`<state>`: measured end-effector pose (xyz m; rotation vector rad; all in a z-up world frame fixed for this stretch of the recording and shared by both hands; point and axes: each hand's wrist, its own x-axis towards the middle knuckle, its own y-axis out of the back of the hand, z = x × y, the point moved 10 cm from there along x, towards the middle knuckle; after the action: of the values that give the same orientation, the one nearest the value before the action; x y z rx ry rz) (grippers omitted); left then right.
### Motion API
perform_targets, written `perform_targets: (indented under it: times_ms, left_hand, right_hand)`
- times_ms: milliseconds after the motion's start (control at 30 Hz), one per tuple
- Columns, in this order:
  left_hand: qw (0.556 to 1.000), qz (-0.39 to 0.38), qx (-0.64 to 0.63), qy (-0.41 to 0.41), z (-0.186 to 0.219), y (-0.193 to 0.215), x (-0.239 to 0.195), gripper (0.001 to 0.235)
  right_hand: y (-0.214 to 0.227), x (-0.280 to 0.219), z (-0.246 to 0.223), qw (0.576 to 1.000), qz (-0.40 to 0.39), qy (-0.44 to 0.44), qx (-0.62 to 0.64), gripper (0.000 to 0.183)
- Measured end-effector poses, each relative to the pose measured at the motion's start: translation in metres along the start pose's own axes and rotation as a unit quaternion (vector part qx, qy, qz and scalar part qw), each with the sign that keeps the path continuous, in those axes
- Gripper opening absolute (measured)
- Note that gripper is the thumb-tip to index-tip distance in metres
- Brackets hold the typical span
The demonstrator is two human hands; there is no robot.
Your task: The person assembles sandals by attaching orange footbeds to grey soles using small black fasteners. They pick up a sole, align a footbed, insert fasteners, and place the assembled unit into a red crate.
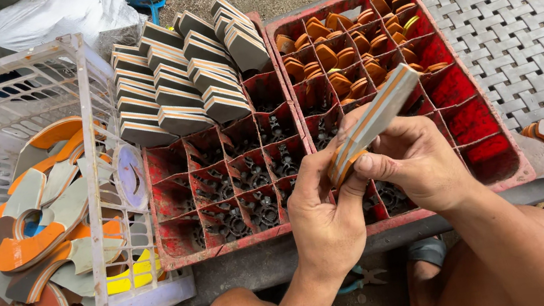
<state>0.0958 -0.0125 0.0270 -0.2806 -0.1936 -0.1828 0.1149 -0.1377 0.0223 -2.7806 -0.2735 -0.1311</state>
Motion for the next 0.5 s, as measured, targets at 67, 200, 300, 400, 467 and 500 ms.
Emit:
perform_targets:
  times_ms: [67,200,300,400,467,500]
  left_hand:
    - [1.0,-0.002,0.027,0.012,0.0,0.0,0.0,0.027]
    - [0.998,-0.016,0.045,0.028,0.001,-0.002,0.002,0.028]
    - [0.996,-0.001,0.024,0.082,-0.012,0.002,0.008,0.039]
    - [0.989,-0.056,0.005,0.14,-0.027,-0.004,0.013,0.044]
    - [0.985,-0.074,0.003,0.153,-0.031,-0.004,0.014,0.042]
    - [0.986,-0.062,0.01,0.153,-0.033,0.0,0.015,0.041]
  right_hand:
    - [0.0,0.0,-0.002,0.999,0.016,0.023,-0.014,0.038]
    - [0.006,-0.003,-0.003,0.995,0.068,0.038,-0.065,0.035]
    - [0.021,0.0,0.001,0.982,0.147,0.035,-0.11,0.032]
    - [0.033,0.002,0.007,0.967,0.206,0.009,-0.147,0.028]
    - [0.034,0.006,0.01,0.966,0.187,-0.027,-0.177,0.031]
    - [0.031,0.007,0.008,0.971,0.161,-0.026,-0.174,0.028]
